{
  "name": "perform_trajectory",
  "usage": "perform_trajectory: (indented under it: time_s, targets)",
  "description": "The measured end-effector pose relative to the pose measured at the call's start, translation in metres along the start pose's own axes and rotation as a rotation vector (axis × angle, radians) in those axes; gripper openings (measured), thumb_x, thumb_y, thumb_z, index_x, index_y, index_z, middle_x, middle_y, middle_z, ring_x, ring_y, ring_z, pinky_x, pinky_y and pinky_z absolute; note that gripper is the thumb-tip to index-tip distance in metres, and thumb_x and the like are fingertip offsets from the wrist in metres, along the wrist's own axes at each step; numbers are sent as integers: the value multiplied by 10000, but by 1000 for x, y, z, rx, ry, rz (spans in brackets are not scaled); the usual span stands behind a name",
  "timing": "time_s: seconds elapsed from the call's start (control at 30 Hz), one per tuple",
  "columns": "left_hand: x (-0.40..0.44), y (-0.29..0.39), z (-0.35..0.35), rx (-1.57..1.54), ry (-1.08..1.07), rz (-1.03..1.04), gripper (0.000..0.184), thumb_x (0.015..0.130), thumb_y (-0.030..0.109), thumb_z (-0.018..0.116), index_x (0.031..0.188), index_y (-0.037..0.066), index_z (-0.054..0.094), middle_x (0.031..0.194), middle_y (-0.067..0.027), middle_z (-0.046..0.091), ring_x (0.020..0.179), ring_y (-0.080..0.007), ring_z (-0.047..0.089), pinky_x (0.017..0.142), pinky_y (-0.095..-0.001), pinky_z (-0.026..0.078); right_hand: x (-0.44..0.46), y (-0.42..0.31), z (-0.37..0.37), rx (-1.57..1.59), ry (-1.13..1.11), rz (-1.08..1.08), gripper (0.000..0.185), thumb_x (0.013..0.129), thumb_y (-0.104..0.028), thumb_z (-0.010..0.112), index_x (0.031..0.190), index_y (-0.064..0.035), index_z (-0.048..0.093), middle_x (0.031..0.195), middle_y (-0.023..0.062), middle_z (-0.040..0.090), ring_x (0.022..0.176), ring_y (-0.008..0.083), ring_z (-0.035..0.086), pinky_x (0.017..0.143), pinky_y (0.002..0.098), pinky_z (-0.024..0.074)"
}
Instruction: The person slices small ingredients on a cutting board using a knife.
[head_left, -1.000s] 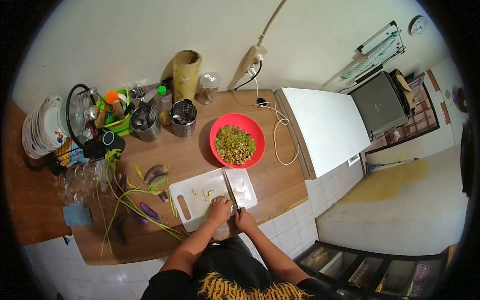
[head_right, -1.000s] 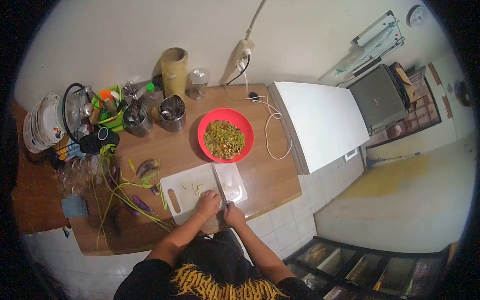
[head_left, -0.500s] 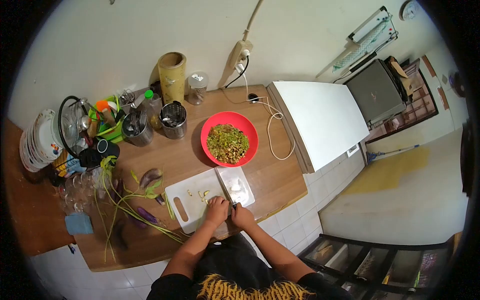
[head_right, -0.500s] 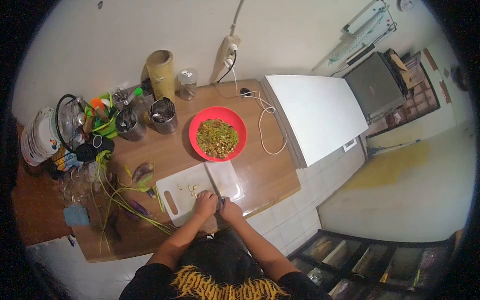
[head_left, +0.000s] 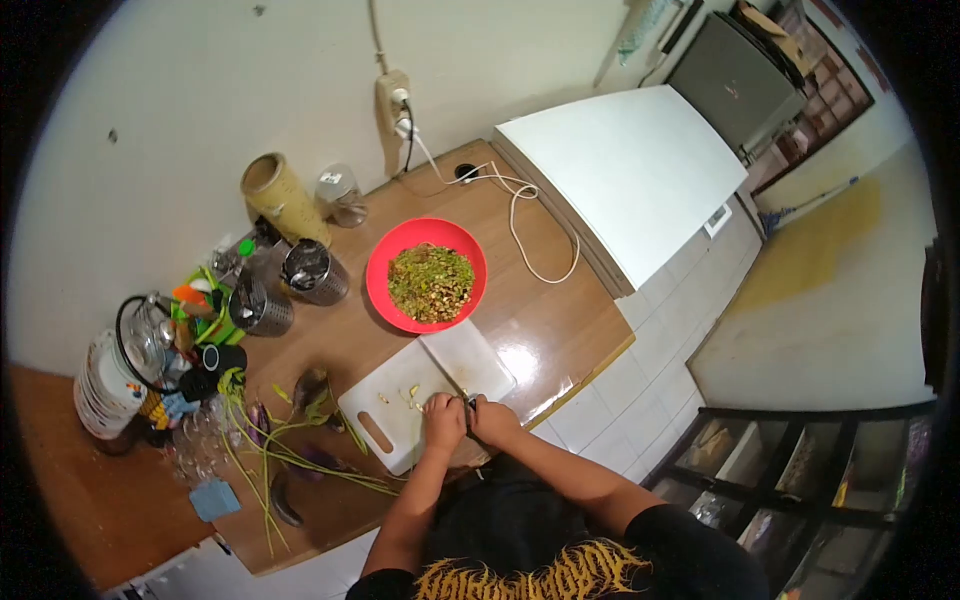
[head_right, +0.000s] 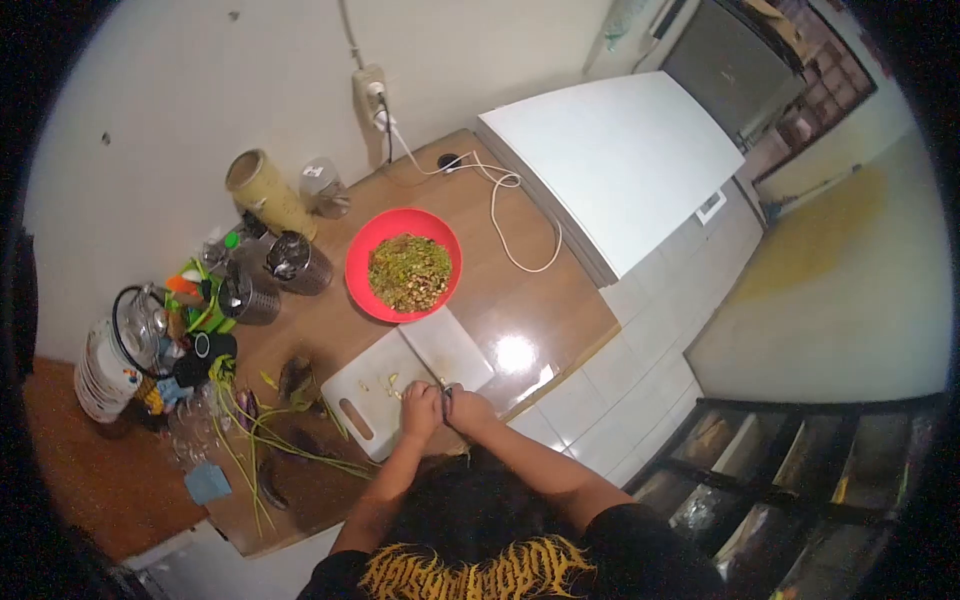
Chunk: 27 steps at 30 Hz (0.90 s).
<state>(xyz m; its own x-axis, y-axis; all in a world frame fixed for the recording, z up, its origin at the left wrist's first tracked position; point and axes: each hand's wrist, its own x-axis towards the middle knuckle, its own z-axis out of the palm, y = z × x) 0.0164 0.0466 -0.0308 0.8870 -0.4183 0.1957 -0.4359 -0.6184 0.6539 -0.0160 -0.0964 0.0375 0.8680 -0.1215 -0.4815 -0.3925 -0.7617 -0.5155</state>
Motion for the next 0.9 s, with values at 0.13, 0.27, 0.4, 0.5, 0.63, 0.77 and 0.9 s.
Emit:
perform_trajectory:
  time_s: [0.13,0.27,0.4,0.5,0.63,0.77,0.9]
  targets:
    - [-5,3,2,17,-4,19,94,808,46,646,898,39,671,965,-150,594,966,-384,576,864,-511,455,-17,6,-3,32,-28,-13,351,972,-285,534,1069,52,543,821,293,692,763,475,689,714,562,551]
    - [-4,7,4,-17,32,-1,100,828,30,631,916,16,677,974,-176,608,961,-403,580,863,-510,467,-9,15,2,75,-30,-37,336,967,-268,536,1056,55,556,830,291,694,791,466,695,726,555,552]
    - [-3,14,3,-31,-23,-98,82,855,34,620,921,9,661,963,-189,607,948,-409,577,865,-510,461,-1,12,-5,126,-36,-109,330,967,-260,532,1058,56,555,849,297,694,807,461,698,732,553,552]
    - [1,15,6,-67,39,-140,69,871,33,613,930,15,641,951,-195,603,927,-418,573,855,-513,454,-3,13,-10,108,-51,-117,319,971,-252,525,1049,56,550,858,297,696,810,460,698,731,554,551]
    - [0,10,7,-26,15,-95,58,867,26,613,924,22,623,920,-193,592,895,-421,565,816,-517,443,-7,21,-2,119,-62,-112,296,973,-238,515,1046,46,551,874,290,701,813,466,697,729,553,552]
    - [0,11,7,-15,9,-72,39,863,18,616,901,22,611,901,-193,584,873,-422,559,780,-512,438,12,24,3,113,-62,-132,290,968,-238,517,1050,38,555,873,283,701,822,466,697,736,552,552]
    - [0,15,8,4,7,-90,45,868,34,623,895,20,590,888,-205,574,863,-440,554,741,-529,433,7,24,2,87,-48,-139,281,966,-228,517,1041,40,551,868,283,699,818,464,698,736,555,552]
